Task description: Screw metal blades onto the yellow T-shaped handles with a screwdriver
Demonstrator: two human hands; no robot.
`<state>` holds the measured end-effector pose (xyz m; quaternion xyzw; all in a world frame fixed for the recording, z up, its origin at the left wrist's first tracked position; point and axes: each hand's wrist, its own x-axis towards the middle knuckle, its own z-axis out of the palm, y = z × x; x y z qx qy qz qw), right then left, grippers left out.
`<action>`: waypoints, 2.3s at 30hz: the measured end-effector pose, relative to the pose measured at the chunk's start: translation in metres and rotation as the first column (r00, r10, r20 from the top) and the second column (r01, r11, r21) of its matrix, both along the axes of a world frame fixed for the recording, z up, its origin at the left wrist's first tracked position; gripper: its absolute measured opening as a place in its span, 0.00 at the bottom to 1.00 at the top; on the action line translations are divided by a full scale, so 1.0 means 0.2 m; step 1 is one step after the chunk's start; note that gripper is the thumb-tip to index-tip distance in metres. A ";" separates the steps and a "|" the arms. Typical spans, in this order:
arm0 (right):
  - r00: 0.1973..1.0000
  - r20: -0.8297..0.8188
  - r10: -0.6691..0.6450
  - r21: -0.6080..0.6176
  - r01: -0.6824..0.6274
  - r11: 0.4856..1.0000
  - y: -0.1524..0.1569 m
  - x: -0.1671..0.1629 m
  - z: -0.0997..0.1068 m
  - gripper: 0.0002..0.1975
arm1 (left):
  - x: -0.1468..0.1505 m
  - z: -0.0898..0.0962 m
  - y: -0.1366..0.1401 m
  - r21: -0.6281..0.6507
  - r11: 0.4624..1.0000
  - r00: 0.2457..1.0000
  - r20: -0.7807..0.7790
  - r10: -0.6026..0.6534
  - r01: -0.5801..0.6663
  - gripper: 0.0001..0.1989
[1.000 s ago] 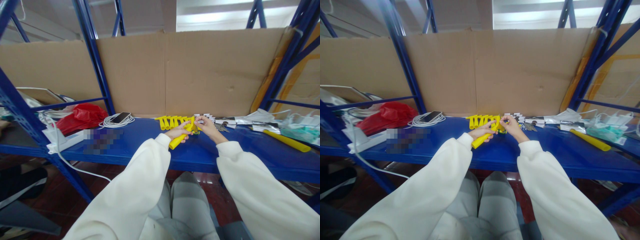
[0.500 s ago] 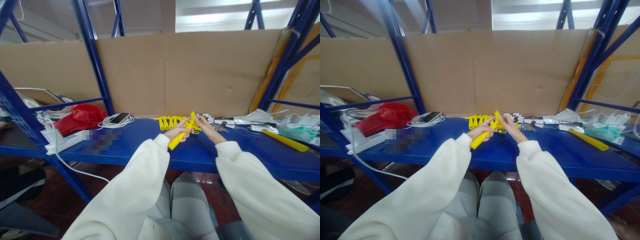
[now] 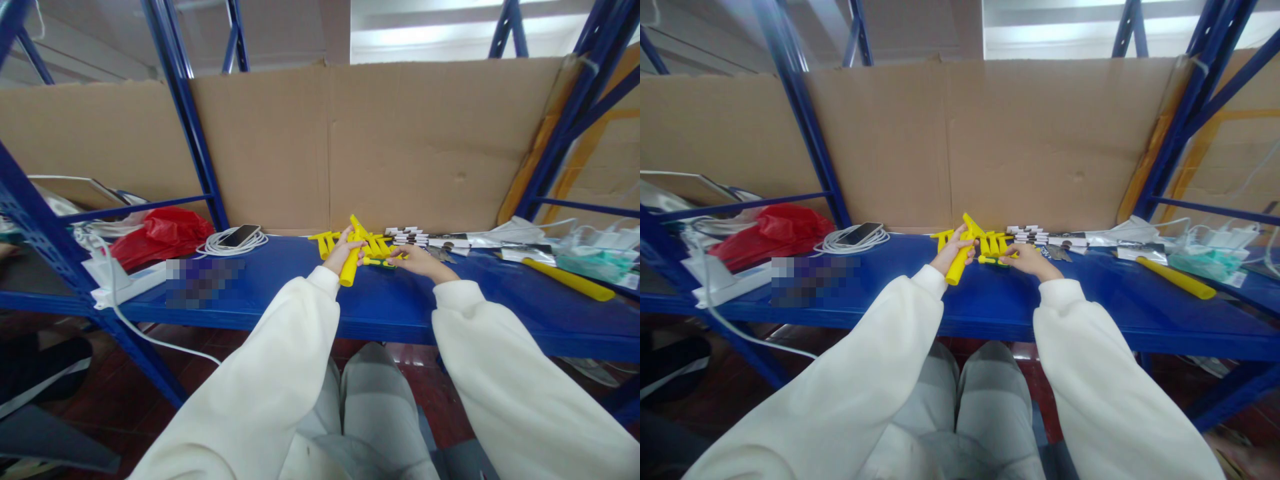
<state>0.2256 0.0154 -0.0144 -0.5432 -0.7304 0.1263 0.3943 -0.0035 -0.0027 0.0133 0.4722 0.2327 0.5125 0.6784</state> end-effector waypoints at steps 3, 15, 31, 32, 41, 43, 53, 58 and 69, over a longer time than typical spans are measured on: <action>0.995 0.078 0.067 -0.008 -0.066 0.998 -0.01 0.03 -0.02 0.10 | -0.01 0.02 0.00 -0.044 0.996 0.996 0.015 0.084 -0.083 0.40; 0.992 0.121 0.018 -0.045 -0.013 0.999 0.04 0.01 -0.08 0.12 | -0.04 0.03 0.02 -0.114 0.988 0.994 -0.032 0.102 -0.105 0.39; 0.896 -0.425 0.129 0.054 -0.117 0.992 0.00 -0.07 0.01 0.19 | -0.04 0.01 0.05 -0.158 0.982 0.994 -0.067 0.091 -0.101 0.42; 0.891 -0.435 0.127 0.079 -0.103 0.992 0.00 -0.06 0.02 0.21 | -0.05 0.01 0.05 -0.159 0.983 0.994 -0.072 0.087 -0.097 0.41; 0.809 -0.588 0.033 0.196 0.103 0.975 -0.01 -0.02 0.05 0.26 | -0.05 0.05 0.01 -0.186 0.983 0.980 -0.194 -0.033 -0.003 0.38; 0.778 -0.626 0.045 0.208 0.112 0.972 -0.01 -0.02 0.05 0.27 | -0.05 0.05 0.00 -0.186 0.982 0.977 -0.211 -0.032 -0.008 0.38; 0.718 -0.690 0.092 0.169 0.036 0.985 -0.02 -0.03 0.05 0.29 | -0.04 0.01 0.03 -0.241 0.969 0.955 -0.296 -0.022 -0.052 0.38; 0.721 -0.688 0.081 0.133 0.016 0.991 -0.02 -0.03 0.05 0.28 | -0.04 -0.01 0.06 -0.242 0.969 0.958 -0.287 -0.020 -0.052 0.38; 0.636 -0.765 0.097 0.120 -0.007 0.993 -0.05 -0.06 0.07 0.22 | -0.05 -0.01 0.07 -0.245 0.970 0.957 -0.284 -0.062 -0.010 0.37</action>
